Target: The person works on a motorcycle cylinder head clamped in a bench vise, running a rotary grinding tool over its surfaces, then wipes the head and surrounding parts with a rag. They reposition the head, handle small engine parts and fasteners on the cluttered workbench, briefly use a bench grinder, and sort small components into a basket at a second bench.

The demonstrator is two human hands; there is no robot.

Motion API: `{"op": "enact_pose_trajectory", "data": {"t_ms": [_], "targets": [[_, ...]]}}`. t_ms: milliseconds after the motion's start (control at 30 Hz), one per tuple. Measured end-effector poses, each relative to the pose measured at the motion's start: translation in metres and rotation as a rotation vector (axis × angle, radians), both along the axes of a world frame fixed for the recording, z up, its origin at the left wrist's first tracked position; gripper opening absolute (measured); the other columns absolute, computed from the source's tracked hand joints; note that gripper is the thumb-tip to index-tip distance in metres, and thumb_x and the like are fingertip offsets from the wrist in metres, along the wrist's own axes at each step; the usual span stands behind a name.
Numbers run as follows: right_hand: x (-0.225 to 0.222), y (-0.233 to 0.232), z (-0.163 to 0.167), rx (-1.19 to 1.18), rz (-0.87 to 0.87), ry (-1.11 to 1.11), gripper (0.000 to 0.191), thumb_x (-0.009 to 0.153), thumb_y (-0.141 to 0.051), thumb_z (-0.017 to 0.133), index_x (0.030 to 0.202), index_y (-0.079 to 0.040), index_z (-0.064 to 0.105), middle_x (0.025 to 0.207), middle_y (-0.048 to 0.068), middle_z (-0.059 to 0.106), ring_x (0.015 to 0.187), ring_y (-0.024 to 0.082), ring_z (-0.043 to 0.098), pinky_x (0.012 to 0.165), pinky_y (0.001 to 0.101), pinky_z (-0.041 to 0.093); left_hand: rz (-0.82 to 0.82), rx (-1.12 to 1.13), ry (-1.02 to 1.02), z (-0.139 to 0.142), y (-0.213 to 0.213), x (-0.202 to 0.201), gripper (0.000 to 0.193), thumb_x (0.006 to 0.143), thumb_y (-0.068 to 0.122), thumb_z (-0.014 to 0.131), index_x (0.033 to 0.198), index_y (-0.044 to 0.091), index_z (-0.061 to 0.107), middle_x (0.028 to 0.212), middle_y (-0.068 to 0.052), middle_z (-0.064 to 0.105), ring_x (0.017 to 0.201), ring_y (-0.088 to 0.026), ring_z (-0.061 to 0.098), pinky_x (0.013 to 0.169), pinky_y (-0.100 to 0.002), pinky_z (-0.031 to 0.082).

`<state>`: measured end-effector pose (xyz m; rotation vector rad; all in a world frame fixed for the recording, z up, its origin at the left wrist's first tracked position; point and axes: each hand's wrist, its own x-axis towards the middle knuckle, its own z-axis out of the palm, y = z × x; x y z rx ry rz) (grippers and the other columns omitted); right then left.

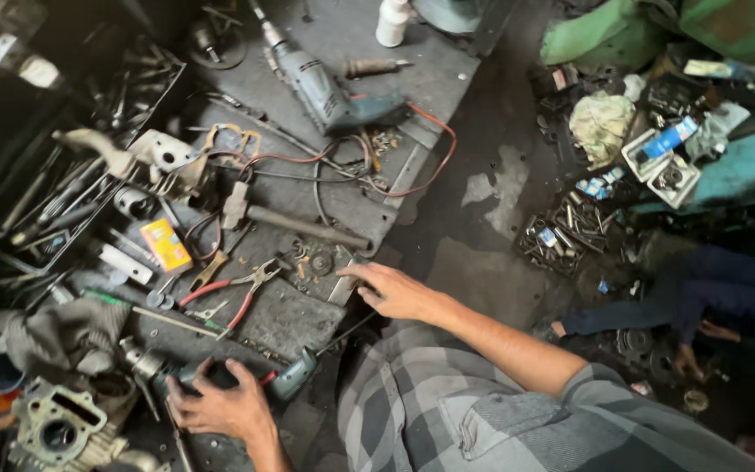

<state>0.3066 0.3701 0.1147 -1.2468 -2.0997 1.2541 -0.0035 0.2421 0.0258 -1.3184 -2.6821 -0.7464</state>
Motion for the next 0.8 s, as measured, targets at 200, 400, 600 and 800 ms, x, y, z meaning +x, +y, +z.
{"op": "enact_pose_trajectory", "data": {"t_ms": [200, 400, 600, 800], "targets": [[0.039, 0.013, 0.006, -0.011, -0.12, 0.061, 0.051, 0.093, -0.001, 0.059, 0.142, -0.013, 0.051, 0.106, 0.01, 0.07, 0.101, 0.029, 0.068, 0.09, 0.0408, 0.053, -0.038, 0.013, 0.15, 0.011, 0.016, 0.018, 0.031, 0.101, 0.035, 0.075, 0.116, 0.009, 0.067, 0.155, -0.019, 0.044, 0.146, -0.042, 0.03, 0.118, -0.06, 0.03], [0.095, 0.048, 0.002, -0.06, -0.114, 0.115, 0.052, 0.094, -0.001, 0.059, 0.144, -0.013, 0.049, 0.106, 0.009, 0.073, 0.099, 0.029, 0.069, 0.088, 0.0416, 0.053, -0.331, 0.17, 0.009, 0.038, 0.097, 0.099, 0.03, 0.096, 0.021, 0.076, 0.121, 0.007, 0.066, 0.154, -0.018, 0.051, 0.144, -0.04, 0.035, 0.121, -0.056, 0.03], [0.195, 0.106, -0.006, 0.057, -0.146, 0.114, 0.046, 0.098, -0.004, 0.06, 0.143, -0.012, 0.052, 0.104, 0.009, 0.074, 0.097, 0.027, 0.072, 0.085, 0.0391, 0.055, -0.577, 0.268, -0.13, 0.068, 0.213, 0.228, 0.034, 0.09, 0.012, 0.076, 0.122, 0.008, 0.063, 0.143, -0.015, 0.059, 0.136, -0.038, 0.046, 0.118, -0.051, 0.032], [0.31, 0.135, -0.014, -0.118, -0.429, 0.19, 0.038, 0.101, -0.008, 0.059, 0.139, -0.01, 0.056, 0.106, 0.005, 0.077, 0.089, 0.014, 0.07, 0.081, 0.0303, 0.056, -0.742, 0.29, -0.174, 0.078, 0.329, 0.317, 0.047, 0.095, 0.015, 0.078, 0.134, 0.001, 0.058, 0.134, -0.017, 0.061, 0.13, -0.038, 0.049, 0.115, -0.049, 0.037]]}}
